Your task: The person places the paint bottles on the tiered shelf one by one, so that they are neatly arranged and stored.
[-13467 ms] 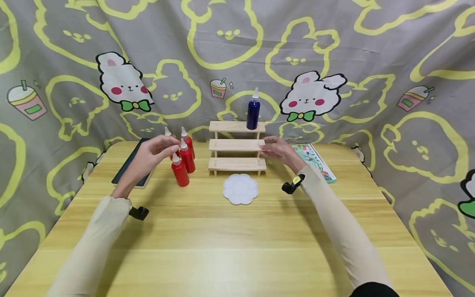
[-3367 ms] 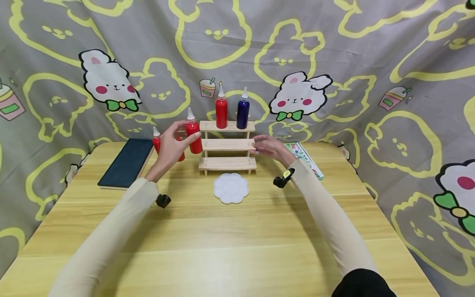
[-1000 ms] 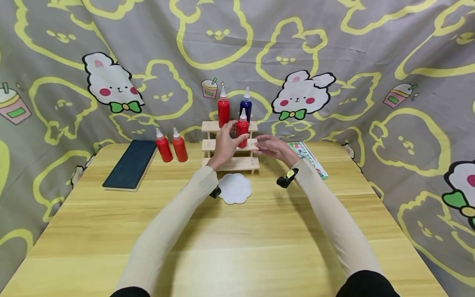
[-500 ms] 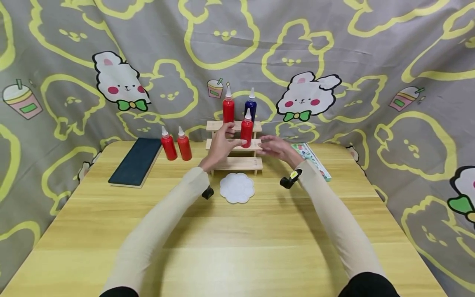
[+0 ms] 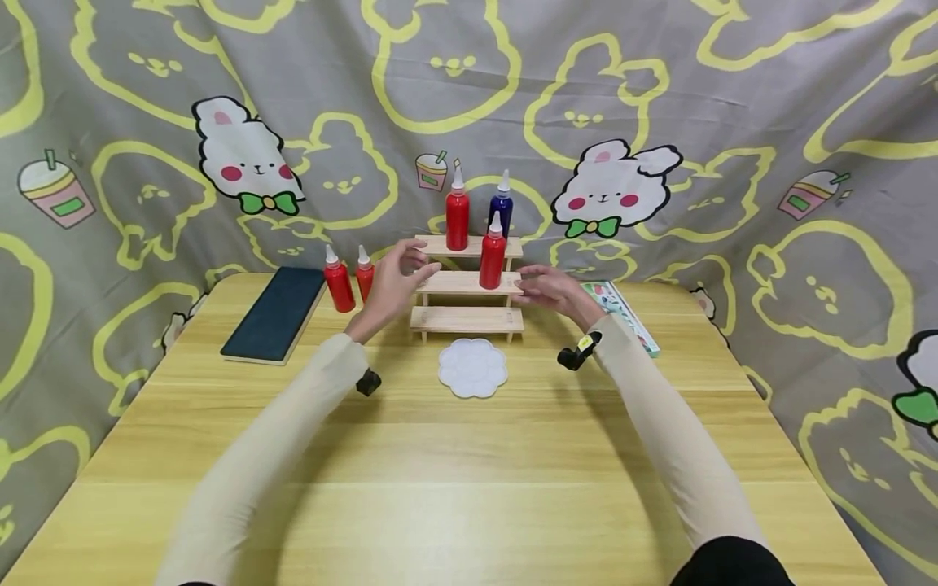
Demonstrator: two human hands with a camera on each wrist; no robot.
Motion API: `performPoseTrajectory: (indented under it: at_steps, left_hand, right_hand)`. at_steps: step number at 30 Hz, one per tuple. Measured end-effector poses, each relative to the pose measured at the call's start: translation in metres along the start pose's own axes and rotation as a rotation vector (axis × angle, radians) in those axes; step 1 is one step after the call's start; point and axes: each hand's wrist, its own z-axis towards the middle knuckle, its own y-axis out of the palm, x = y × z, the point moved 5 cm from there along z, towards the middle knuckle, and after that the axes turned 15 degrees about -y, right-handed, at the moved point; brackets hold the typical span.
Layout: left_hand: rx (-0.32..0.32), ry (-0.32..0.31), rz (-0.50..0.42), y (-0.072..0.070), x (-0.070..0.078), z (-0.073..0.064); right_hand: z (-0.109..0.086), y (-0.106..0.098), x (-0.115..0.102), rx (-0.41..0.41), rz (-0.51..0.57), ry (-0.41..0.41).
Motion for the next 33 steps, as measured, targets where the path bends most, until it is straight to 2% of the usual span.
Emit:
performPoseTrajectory:
  at_steps: [7,12,19,25,33]
  left_hand:
    - [0.047,0.137,0.126,-0.023,0.0,-0.014]
    - [0.084,0.187,0.154,-0.041,-0.005,-0.018]
    - [0.091,0.177,0.182,-0.066,-0.019,-0.025]
    - [0.124,0.155,0.163,-0.088,-0.034,-0.028]
    - [0.189,0.105,0.185,-0.113,-0.048,-0.027]
  right_hand:
    - [0.003,0.003,0.0,0.014,-0.006,-0.01]
    - [0.003,0.003,-0.001,0.027,-0.009,0.002]
    - [0.001,0.002,-0.001,0.025,-0.012,0.005]
    - [0.002,0.0,0.0,0.033,-0.009,0.026]
    - [0.003,0.0,0.0,0.039,-0.033,0.026]
